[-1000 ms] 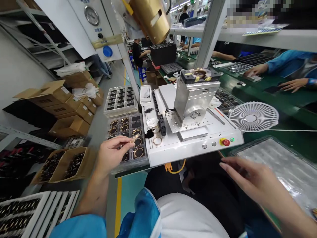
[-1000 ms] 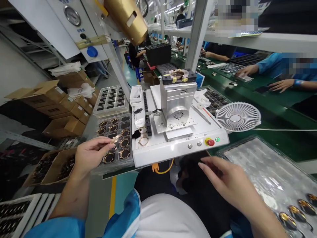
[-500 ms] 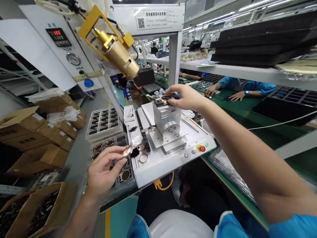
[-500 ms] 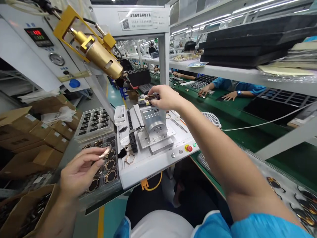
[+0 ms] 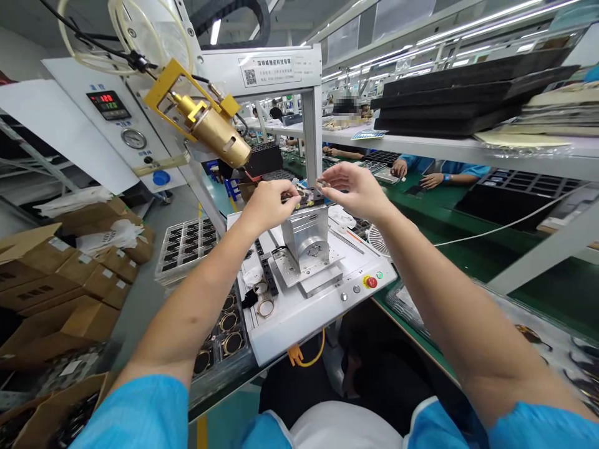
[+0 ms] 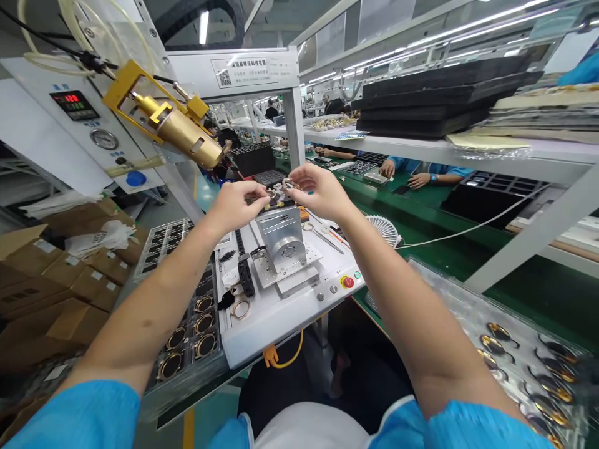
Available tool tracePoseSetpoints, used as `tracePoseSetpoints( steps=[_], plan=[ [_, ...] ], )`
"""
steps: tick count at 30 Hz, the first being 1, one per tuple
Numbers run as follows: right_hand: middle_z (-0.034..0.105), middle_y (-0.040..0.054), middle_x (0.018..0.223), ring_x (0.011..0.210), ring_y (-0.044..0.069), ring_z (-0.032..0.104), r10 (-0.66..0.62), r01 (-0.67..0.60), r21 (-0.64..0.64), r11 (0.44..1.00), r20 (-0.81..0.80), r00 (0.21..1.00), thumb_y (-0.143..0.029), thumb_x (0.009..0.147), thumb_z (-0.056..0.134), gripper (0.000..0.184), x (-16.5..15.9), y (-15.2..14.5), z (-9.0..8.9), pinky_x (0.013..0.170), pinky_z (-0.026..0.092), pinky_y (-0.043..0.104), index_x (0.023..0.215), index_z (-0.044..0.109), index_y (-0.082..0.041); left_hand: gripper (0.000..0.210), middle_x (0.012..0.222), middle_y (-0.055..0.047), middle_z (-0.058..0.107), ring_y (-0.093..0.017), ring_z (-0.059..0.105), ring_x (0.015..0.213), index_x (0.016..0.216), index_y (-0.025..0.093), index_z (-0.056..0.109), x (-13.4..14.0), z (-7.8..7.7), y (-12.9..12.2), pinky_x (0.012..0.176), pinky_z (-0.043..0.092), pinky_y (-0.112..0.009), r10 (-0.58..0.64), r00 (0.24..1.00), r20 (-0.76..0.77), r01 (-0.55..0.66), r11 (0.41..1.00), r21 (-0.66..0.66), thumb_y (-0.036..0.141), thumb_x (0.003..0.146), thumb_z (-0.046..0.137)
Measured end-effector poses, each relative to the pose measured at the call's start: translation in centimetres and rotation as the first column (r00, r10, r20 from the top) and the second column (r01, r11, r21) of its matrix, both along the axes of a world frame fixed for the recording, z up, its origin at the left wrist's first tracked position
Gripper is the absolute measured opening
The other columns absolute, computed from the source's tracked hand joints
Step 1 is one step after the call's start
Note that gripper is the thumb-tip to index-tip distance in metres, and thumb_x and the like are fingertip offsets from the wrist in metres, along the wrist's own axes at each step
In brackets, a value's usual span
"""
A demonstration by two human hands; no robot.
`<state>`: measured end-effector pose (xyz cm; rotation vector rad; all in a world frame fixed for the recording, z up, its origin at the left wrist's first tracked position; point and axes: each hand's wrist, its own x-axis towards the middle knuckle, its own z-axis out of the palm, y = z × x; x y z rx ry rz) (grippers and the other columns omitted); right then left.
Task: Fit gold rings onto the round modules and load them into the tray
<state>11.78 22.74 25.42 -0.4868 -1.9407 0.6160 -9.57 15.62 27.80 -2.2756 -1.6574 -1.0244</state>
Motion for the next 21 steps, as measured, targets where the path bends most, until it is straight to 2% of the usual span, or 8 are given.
tracePoseSetpoints(
  steps=[4, 7, 10, 12, 13, 15, 18, 21],
  plan=[
    [0.074, 0.0115, 0.108, 0.099, 0.025, 0.072, -0.031, 0.021, -0.118, 0.993, -0.079, 0.996, -0.039, 0.085, 0.078, 0.033, 5.5, -3.5, -4.1, 0.093, 0.059, 0.043, 0.106, 0.066, -0.017, 0.017, 0.094, -0.008, 0.079, -0.025, 0.072, 0.087, 0.084, 0.017, 0.074, 1.5, 0.6, 0.4, 0.084, 0.054, -0.038, 0.076, 0.991, -0.113, -0.094, 0.982, -0.166, 0.030, 0.090, 0.064],
    [0.074, 0.0111, 0.108, 0.101, 0.027, 0.072, -0.081, 0.051, -0.315, 0.948, -0.082, 0.993, -0.047, 0.084, 0.079, 0.042, 9.8, -5.8, -9.6, 0.092, 0.059, 0.044, 0.112, 0.064, -0.021, 0.036, 0.125, -0.012, 0.074, -0.030, 0.070, 0.107, 0.110, 0.018, 0.070, 1.0, -0.4, -1.0, 0.095, 0.053, -0.041, -0.012, 0.993, -0.119, -0.015, 0.974, -0.226, 0.047, 0.089, 0.067],
    [0.074, 0.0108, 0.102, 0.094, 0.027, 0.072, -0.177, 0.198, -0.563, 0.802, 0.093, 0.980, -0.046, 0.085, 0.075, 0.052, 12.7, -7.4, -16.2, 0.084, 0.059, 0.043, 0.127, 0.058, -0.020, 0.060, 0.146, -0.016, 0.062, -0.034, 0.059, 0.133, 0.128, 0.016, 0.062, 0.0, -1.9, -1.4, 0.112, 0.045, -0.047, -0.084, 0.991, -0.106, 0.066, 0.984, -0.163, 0.053, 0.082, 0.075],
    [0.074, 0.0091, 0.096, 0.087, 0.026, 0.071, -0.168, 0.342, -0.626, 0.701, 0.321, 0.932, -0.039, 0.087, 0.070, 0.064, 13.3, -8.1, -19.9, 0.081, 0.057, 0.041, 0.143, 0.049, -0.016, 0.062, 0.150, -0.017, 0.058, -0.035, 0.053, 0.141, 0.129, 0.016, 0.061, -0.4, -2.7, -1.2, 0.118, 0.040, -0.051, -0.113, 0.990, -0.084, 0.103, 0.988, -0.117, 0.056, 0.083, 0.074],
    [0.073, 0.0074, 0.093, 0.084, 0.025, 0.070, -0.137, 0.393, -0.617, 0.682, 0.420, 0.897, -0.034, 0.088, 0.068, 0.071, 13.3, -8.5, -21.4, 0.080, 0.055, 0.040, 0.151, 0.042, -0.015, 0.062, 0.151, -0.017, 0.058, -0.035, 0.051, 0.143, 0.129, 0.017, 0.061, -0.5, -2.9, -1.2, 0.120, 0.038, -0.053, -0.121, 0.990, -0.069, 0.114, 0.989, -0.094, 0.057, 0.084, 0.073],
    [0.071, 0.0036, 0.087, 0.080, 0.024, 0.068, -0.067, 0.428, -0.559, 0.710, 0.551, 0.832, -0.029, 0.089, 0.064, 0.082, 12.9, -9.1, -23.4, 0.079, 0.052, 0.038, 0.161, 0.028, -0.015, 0.061, 0.153, -0.017, 0.055, -0.036, 0.047, 0.147, 0.132, 0.019, 0.060, -0.5, -3.2, -1.9, 0.121, 0.035, -0.056, -0.120, 0.992, -0.038, 0.119, 0.992, -0.029, 0.058, 0.086, 0.072],
    [0.070, 0.0024, 0.086, 0.081, 0.024, 0.067, -0.053, 0.420, -0.459, 0.783, 0.623, 0.780, -0.024, 0.089, 0.062, 0.092, 12.0, -9.7, -24.8, 0.078, 0.049, 0.036, 0.167, 0.014, -0.017, 0.058, 0.156, -0.014, 0.054, -0.035, 0.045, 0.148, 0.134, 0.023, 0.060, -0.3, -4.5, -5.1, 0.124, 0.033, -0.057, -0.120, 0.993, 0.017, 0.117, 0.988, 0.104, 0.050, 0.086, 0.076],
    [0.070, 0.0040, 0.089, 0.083, 0.025, 0.067, -0.097, 0.424, -0.429, 0.798, 0.602, 0.793, -0.020, 0.086, 0.066, 0.099, 11.4, -9.6, -25.1, 0.076, 0.048, 0.035, 0.167, 0.010, -0.017, 0.045, 0.147, -0.009, 0.062, -0.032, 0.056, 0.139, 0.127, 0.027, 0.065, -0.1, -8.2, -9.7, 0.121, 0.040, -0.054, -0.228, 0.959, 0.170, 0.209, 0.970, 0.123, 0.034, 0.085, 0.079]
  ],
)
